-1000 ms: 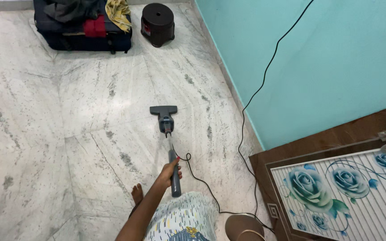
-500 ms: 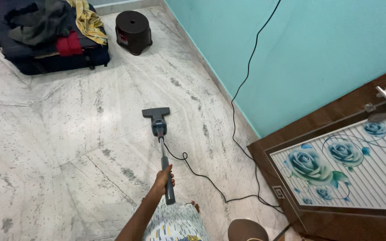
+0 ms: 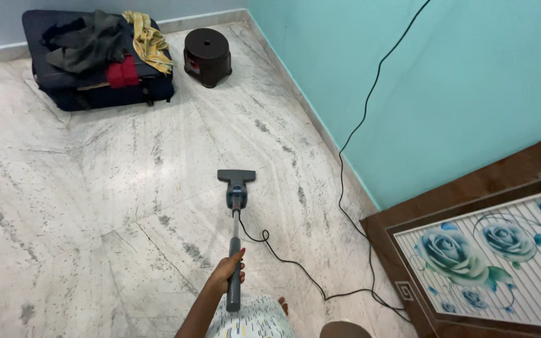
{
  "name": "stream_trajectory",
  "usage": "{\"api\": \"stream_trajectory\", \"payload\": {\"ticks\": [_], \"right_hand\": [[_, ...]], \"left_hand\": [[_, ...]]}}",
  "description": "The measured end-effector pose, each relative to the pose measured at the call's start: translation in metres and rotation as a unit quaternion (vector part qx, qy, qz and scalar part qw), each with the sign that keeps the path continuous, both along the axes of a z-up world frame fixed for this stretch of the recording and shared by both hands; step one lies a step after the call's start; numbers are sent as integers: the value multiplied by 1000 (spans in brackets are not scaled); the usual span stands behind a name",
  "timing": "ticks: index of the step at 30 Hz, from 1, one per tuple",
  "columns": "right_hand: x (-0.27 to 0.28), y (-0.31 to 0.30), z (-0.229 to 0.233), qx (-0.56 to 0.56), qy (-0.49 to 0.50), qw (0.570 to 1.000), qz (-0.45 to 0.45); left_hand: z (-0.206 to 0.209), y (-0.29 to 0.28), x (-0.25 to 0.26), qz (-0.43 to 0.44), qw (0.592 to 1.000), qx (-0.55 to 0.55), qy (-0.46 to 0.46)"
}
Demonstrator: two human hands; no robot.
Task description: The person vacuums a tiled floor in a room with pink walls and a marble countertop. They move the vacuum cleaner back and forth across the floor, navigating around a suitcase and a small stool.
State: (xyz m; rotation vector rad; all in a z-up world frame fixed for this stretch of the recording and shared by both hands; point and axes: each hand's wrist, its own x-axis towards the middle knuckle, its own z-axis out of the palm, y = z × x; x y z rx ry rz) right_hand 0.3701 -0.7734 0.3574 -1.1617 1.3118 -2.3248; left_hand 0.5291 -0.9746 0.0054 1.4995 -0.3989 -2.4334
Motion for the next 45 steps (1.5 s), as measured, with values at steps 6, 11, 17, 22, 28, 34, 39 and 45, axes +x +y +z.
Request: {"api": "stream_trajectory", "payload": {"ticks": [6,11,17,22,28,34,39,45], "right_hand": [[9,-5,-15,17,0,1000,10],[26,-12,-25,21,6,999,33],[41,-24,6,62,23,993,94],[34,-81,-75,501,20,843,196],[39,-58,-246,604,-180,722,284],[42,-104,-322,431,-532,670,286],[39,-105,-337,406,-565,665,269],[60,-92,-250,413,-574,642,297]], "left_hand": [[-26,-28,-20,23,1000,-19,3],[-22,-30,-27,24,999,-40,-11],[35,-7,-4,3,999,-6,54],[66,31,23,-59,995,35,76],[31,2,10,-57,994,4,96],[-23,-18,-34,-127,986,-91,56],[-23,-18,-38,-164,981,-99,42],[83,7,-3,-105,986,-97,92]]}}
